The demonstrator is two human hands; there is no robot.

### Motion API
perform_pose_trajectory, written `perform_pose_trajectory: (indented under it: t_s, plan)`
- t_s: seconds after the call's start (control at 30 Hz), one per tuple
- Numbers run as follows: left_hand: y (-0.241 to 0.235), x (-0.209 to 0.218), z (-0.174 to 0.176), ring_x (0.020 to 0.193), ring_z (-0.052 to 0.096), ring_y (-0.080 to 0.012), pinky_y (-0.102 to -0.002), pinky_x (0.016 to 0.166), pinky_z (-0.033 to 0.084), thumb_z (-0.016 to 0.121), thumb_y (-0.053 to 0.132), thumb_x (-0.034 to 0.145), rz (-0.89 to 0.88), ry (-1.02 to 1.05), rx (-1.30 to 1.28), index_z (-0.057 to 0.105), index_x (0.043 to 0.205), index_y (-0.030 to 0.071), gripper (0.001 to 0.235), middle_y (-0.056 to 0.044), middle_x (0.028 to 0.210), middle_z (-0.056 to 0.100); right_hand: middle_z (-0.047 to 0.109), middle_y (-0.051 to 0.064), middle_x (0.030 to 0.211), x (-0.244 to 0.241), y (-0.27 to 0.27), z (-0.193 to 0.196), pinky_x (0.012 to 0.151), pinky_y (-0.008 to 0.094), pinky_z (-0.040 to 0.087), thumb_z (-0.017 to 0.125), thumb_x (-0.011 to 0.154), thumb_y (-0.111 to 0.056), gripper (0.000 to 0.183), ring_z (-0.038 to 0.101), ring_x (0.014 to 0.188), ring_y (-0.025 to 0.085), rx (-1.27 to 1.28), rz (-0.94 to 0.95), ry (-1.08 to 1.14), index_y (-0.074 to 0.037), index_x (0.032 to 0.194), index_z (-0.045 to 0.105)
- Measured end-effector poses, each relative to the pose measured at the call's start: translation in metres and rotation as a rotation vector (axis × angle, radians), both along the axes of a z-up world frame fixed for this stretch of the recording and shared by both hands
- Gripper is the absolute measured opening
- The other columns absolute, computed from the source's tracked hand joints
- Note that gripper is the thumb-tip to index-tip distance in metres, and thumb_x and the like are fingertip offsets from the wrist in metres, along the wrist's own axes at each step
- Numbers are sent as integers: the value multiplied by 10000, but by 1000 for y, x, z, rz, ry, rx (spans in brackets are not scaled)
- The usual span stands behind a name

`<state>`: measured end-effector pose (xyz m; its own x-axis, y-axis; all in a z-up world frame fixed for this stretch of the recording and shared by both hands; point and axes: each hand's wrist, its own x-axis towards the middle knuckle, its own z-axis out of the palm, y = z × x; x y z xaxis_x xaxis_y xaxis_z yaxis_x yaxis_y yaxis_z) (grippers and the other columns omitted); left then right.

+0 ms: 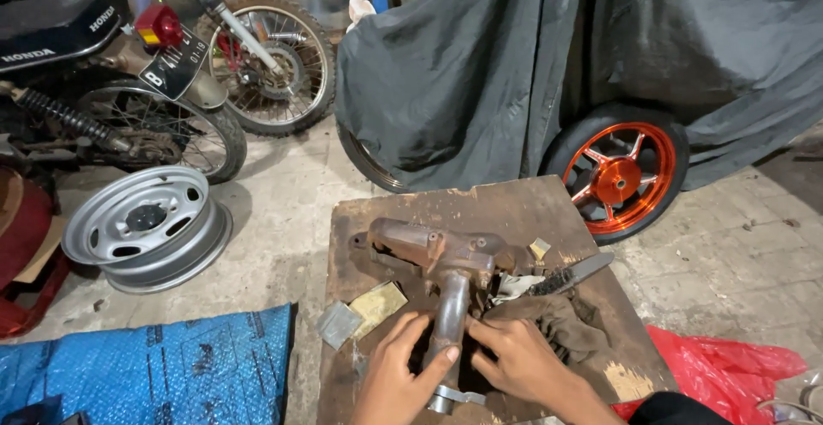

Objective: The person cleans a rusty metal part on a wooden workbench using a wire brush and a cloth. They scrub the surface with the brush and wipe it with the cloth, repeating the process to remove rust and debris.

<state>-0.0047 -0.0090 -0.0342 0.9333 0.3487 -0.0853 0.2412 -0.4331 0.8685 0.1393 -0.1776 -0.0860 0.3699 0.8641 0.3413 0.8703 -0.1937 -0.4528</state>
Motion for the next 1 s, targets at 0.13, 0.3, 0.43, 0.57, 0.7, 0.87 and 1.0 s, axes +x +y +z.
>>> perform_pose_trajectory:
  t_s: [0.13,0.3,0.43,0.57,0.7,0.87,1.0]
  plan:
    - [2,0,2,1078,663,-109,-262,873,473,566,617,909,-12,93,-27,655,1342,217,596,55,1159,608,611,63,617,1,-3,-2,446,350,426,657,852,-91,506,536,485,218,-8,-4,7,-106,1357,647]
    - [1,2,-4,1107,681,-132,-294,896,510,577,607,905,4,51,22,646,1344,190,609,50,1205,641,688,98,718,4,3,-14,447,413,464,682,791,-121,468,608,528,289,-59,-61,23,-129,1258,647]
    - [0,2,-4,1098,691,-123,-288,892,515,619,516,920,11,18,5,662,1333,198,523,59,1193,666,649,84,715,5,1,-12,463,429,474,657,756,-80,401,609,575,303,-19,-48,-12,-96,1157,655]
    - [0,2,-4,1044,691,-132,-286,845,505,609,534,935,-5,11,14,680,1280,174,505,44,1152,648,684,80,713,6,-5,-12,432,380,444,650,856,-96,371,588,485,250,20,-9,-6,-88,1226,680]
    - [0,-4,9,969,663,-148,-284,799,464,580,540,957,-25,49,6,667,1244,173,474,22,1093,590,714,104,755,7,-5,-19,485,400,481,667,852,-165,427,665,552,309,14,-42,-6,-138,1278,655]
    - [-1,-6,8,972,655,-143,-280,819,471,578,575,936,-18,27,1,659,1283,179,533,30,1094,592,717,72,671,1,4,-25,433,355,499,722,770,-101,582,602,452,228,0,-97,11,-163,1341,627]
    - [0,-6,7,938,656,-135,-260,807,471,575,568,944,-14,1,3,675,1248,181,502,29,1060,588,767,84,806,-3,8,-36,467,347,557,717,798,-62,361,664,527,207,292,-65,-67,-26,1158,719]
